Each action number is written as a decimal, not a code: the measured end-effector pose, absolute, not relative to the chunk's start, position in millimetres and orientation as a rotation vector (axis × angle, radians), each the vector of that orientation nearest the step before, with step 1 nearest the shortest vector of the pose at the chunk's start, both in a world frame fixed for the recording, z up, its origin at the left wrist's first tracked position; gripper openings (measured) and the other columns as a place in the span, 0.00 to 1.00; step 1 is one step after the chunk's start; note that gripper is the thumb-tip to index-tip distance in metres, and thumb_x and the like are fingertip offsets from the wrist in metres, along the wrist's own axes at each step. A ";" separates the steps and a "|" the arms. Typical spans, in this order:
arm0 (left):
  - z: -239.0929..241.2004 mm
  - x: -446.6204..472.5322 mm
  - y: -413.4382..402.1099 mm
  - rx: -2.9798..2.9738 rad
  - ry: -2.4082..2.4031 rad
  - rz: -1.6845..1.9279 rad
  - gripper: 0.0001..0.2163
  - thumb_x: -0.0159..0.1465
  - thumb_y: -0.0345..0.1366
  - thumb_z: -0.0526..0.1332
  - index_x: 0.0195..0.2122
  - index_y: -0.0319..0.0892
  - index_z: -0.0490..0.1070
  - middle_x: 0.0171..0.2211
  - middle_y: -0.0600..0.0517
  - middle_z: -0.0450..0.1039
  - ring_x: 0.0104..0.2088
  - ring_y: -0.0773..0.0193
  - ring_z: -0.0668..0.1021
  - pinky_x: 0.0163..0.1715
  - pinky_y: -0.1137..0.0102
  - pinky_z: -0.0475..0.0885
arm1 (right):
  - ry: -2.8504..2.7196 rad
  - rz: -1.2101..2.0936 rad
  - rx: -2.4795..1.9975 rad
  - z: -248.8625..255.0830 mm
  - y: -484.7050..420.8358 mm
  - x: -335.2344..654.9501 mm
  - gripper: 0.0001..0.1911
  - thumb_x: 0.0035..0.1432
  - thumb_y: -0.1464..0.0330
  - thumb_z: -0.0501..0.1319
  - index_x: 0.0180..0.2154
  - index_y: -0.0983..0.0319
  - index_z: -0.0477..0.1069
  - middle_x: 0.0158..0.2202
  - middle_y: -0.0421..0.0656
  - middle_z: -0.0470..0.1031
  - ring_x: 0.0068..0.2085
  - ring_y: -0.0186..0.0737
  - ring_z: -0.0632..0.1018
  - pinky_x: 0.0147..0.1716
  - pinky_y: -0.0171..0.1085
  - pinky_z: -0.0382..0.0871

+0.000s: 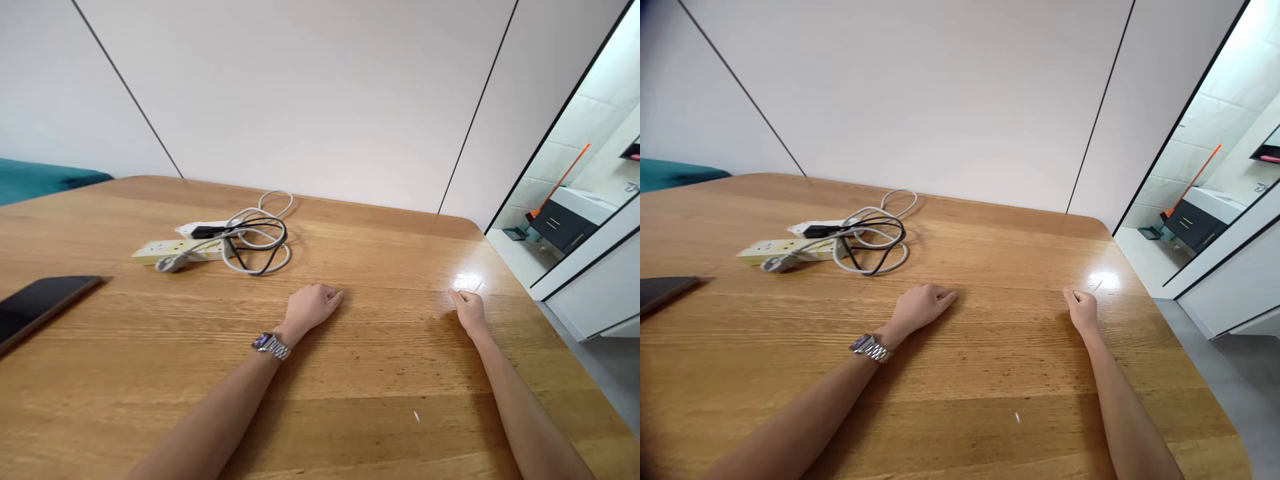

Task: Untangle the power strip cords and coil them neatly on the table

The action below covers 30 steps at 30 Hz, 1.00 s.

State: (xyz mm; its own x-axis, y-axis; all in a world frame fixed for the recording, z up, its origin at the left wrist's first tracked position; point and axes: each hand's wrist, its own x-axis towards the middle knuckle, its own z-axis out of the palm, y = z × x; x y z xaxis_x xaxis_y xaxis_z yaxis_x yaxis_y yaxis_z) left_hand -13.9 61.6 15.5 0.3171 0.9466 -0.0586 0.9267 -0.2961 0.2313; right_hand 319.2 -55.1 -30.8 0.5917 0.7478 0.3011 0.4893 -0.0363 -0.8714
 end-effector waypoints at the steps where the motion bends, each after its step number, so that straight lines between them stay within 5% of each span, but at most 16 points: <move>1: 15.0 -15.5 62.9 2.360 1.723 0.130 0.22 0.64 0.50 0.47 0.19 0.43 0.65 0.24 0.47 0.73 0.29 0.57 0.75 0.24 0.69 0.54 | -1.037 0.284 -1.684 -30.2 -55.8 318.9 0.26 0.49 0.54 0.58 0.13 0.57 0.48 0.14 0.34 0.47 0.19 0.29 0.53 0.20 0.34 0.48; 30: 17.5 -33.4 76.8 2.239 1.908 0.141 0.21 0.63 0.49 0.47 0.25 0.42 0.73 0.33 0.42 0.77 0.37 0.49 0.78 0.30 0.66 0.65 | -0.975 0.298 -1.644 -27.2 -58.8 321.2 0.26 0.50 0.54 0.60 0.12 0.58 0.52 0.12 0.33 0.50 0.18 0.29 0.54 0.19 0.34 0.49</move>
State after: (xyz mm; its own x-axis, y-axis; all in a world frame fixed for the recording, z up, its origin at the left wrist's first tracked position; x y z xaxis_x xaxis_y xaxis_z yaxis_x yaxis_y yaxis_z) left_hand -33.4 76.8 17.5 0.1640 0.9849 -0.0548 0.9663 -0.1492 0.2100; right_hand 321.2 -58.8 -27.2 0.6234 0.7247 0.2937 0.4368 -0.0111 -0.8995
